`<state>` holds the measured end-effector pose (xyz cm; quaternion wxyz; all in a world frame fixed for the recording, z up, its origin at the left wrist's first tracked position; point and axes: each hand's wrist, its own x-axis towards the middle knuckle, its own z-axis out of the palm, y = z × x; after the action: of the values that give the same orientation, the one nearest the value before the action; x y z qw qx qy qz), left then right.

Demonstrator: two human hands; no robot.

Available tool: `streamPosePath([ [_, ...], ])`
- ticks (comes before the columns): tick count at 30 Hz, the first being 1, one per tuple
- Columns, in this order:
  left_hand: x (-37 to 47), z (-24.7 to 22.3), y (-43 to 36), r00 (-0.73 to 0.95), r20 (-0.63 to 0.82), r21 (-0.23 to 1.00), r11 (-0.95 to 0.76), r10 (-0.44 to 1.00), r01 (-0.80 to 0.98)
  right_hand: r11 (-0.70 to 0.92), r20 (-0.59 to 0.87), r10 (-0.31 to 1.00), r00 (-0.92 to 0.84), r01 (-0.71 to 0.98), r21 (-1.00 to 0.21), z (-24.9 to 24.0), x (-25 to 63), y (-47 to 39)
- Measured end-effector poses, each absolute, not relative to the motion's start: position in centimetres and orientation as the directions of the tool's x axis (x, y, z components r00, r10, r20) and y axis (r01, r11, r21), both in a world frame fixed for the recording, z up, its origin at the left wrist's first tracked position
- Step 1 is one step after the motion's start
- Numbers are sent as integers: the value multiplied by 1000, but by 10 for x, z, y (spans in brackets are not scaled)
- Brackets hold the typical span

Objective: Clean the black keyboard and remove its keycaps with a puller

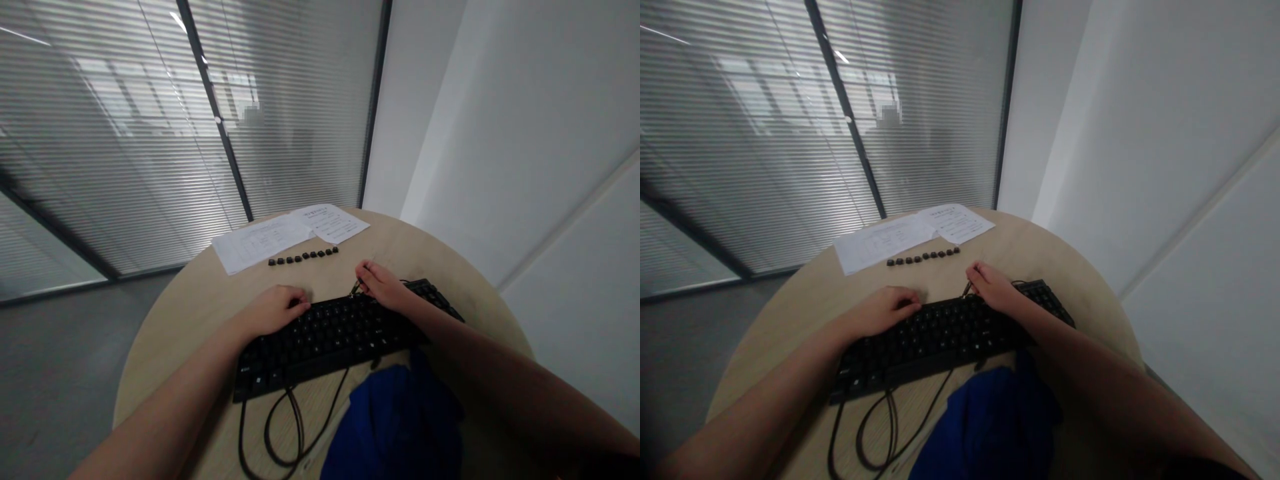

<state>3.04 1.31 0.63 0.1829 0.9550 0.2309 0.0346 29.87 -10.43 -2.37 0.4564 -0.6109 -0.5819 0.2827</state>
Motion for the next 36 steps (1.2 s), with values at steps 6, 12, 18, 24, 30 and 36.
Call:
streamPosePath([
  [6,32,8,13,891,-26,371,-823,454,430,118,177,982,62,528,-841,-18,296,-108],
  [12,32,8,13,892,-30,372,-824,450,428,185,225,974,-30,678,-711,-7,289,-113],
  [18,32,8,13,894,-26,369,-826,448,425,223,282,959,-17,660,-717,-14,289,-114],
  [24,31,7,14,889,-39,355,-826,456,438,198,276,948,160,383,-902,-24,292,-110],
  [30,32,16,5,890,115,292,-871,441,394,181,193,932,306,67,-981,-13,290,-104],
  [36,38,37,-34,856,454,265,-955,246,134,142,112,977,183,-159,-977,7,260,-122],
])
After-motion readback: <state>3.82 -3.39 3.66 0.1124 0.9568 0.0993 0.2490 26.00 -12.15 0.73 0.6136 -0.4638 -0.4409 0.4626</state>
